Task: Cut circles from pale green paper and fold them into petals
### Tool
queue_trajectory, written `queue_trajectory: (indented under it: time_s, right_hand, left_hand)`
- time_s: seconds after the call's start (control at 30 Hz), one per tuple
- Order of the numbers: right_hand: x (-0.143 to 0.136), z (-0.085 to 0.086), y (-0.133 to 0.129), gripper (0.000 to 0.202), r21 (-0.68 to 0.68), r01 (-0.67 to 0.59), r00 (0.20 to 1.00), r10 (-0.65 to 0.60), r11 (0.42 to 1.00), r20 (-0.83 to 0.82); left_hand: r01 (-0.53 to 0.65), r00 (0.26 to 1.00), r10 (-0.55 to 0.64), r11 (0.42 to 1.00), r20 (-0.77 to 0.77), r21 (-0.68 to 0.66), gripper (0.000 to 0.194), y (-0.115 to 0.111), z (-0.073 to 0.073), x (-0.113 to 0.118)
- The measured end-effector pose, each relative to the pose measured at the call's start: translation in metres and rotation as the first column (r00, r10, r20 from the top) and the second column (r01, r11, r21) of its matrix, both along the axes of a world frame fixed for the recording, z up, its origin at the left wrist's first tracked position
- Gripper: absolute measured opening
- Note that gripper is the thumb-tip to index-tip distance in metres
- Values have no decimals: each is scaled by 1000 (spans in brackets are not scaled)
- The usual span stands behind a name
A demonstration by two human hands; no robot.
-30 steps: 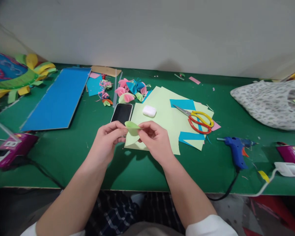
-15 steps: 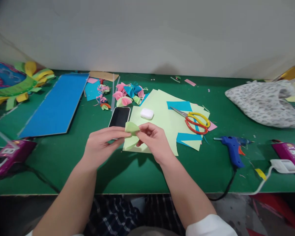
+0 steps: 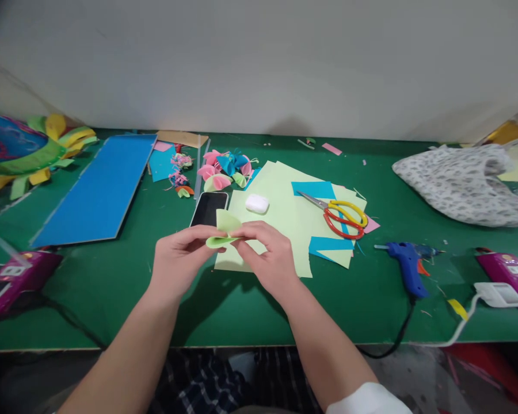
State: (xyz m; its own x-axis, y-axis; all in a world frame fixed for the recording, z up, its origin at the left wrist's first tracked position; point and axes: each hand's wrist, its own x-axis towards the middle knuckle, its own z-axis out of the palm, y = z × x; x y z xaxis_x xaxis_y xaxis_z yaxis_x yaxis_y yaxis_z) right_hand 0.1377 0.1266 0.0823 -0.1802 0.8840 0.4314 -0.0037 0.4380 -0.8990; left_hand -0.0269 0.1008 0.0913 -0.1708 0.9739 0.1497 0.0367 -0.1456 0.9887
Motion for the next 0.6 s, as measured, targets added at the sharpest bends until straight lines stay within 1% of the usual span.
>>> queue_trajectory:
  time_s: [0.03, 0.1, 0.17, 0.2, 0.23, 0.3, 0.43, 0.53, 0.6]
  right_hand:
    - [0, 0, 0, 17, -4, 22, 1000, -22, 1000, 1]
    - [0, -1, 1, 15, -31, 46, 999, -46, 998, -15]
    - [1, -1, 2, 14, -64, 50, 998, -52, 997, -34]
    - [1, -1, 2, 14, -79, 45, 998, -47, 996, -36]
    - [1, -1, 2, 13, -92, 36, 999, -39, 995, -33]
    - [0, 0, 2, 10, -115, 15, 1000, -17, 993, -18]
    - [-1, -2, 0, 8, -132, 2, 1000, -4, 991, -13]
    - [-1, -4, -1, 6, -145, -5, 1000, 3, 989, -13]
    - [-1, -4, -1, 4, -165, -13, 1000, 13, 986, -3]
  left_hand:
    - [19, 1000, -18, 1000, 12, -15, 13, 0, 0, 1]
    - [50, 996, -48, 998, 69, -31, 36, 0, 0, 1]
    - [69, 985, -63, 997, 160, -35, 58, 0, 1, 1]
    - [78, 977, -70, 996, 201, -35, 63, 0, 2, 1]
    - [83, 970, -74, 996, 231, -32, 63, 0, 3, 1]
    - [86, 966, -77, 996, 248, -26, 58, -1, 6, 3]
    - [15, 987, -14, 1000, 161, 0, 41, -6, 10, 8]
    - [-35, 995, 35, 999, 93, 5, 31, -9, 10, 11]
    - [-58, 995, 58, 998, 80, 3, 27, -9, 9, 13]
